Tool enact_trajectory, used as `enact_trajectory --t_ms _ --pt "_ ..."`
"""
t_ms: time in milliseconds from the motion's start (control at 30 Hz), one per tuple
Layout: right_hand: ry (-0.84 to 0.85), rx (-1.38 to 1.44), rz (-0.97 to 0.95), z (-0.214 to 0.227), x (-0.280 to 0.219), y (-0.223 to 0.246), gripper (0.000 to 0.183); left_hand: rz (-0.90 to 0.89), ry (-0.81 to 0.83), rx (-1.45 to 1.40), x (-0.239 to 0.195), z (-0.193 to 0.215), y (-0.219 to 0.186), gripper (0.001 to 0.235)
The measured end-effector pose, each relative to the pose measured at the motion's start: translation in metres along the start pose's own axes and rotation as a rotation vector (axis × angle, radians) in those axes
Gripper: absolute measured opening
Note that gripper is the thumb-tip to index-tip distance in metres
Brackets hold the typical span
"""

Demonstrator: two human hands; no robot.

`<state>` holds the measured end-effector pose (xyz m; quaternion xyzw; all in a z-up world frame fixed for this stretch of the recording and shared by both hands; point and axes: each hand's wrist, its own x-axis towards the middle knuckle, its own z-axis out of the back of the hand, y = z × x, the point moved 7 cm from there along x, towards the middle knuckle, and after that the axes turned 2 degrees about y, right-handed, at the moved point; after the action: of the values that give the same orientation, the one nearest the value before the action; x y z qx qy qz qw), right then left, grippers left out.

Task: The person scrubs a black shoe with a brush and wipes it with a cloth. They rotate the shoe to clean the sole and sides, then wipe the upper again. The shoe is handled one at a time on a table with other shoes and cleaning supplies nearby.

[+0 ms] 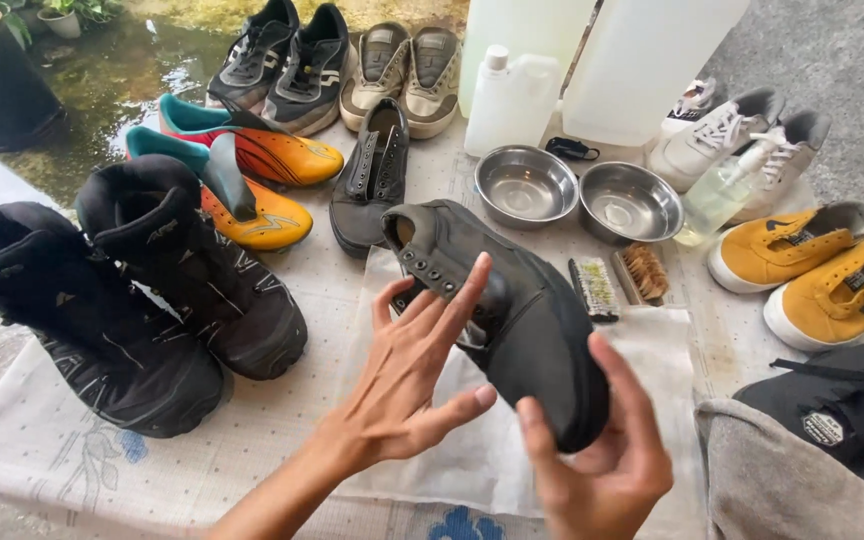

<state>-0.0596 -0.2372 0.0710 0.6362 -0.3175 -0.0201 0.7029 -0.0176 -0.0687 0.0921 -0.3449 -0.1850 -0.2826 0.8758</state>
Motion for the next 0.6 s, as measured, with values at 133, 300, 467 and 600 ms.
enact_trajectory --t_ms 133,300,467,600 --pt "0.315 0.038 0.202 -0.007 -0.049 0.015 0.093 0.052 -0.441 -0.203 -0.009 0.009 0.016 0.080" --pt "0.424 -0.385 0.568 -0.032 -0.065 0.054 0.050 -0.069 -0.489 -0.934 -0.013 0.002 0.068 0.062" --pt "0.214 -0.389 0.782 -0.016 -0.043 0.019 0.087 -0.411 -0.324 -1.352 -0.006 0.015 0.047 0.058" --pt "0.448 -0.465 0.644 -0.019 -0.001 -0.013 0.103 -0.572 -0.125 -1.701 -0.008 -0.001 0.045 0.063"
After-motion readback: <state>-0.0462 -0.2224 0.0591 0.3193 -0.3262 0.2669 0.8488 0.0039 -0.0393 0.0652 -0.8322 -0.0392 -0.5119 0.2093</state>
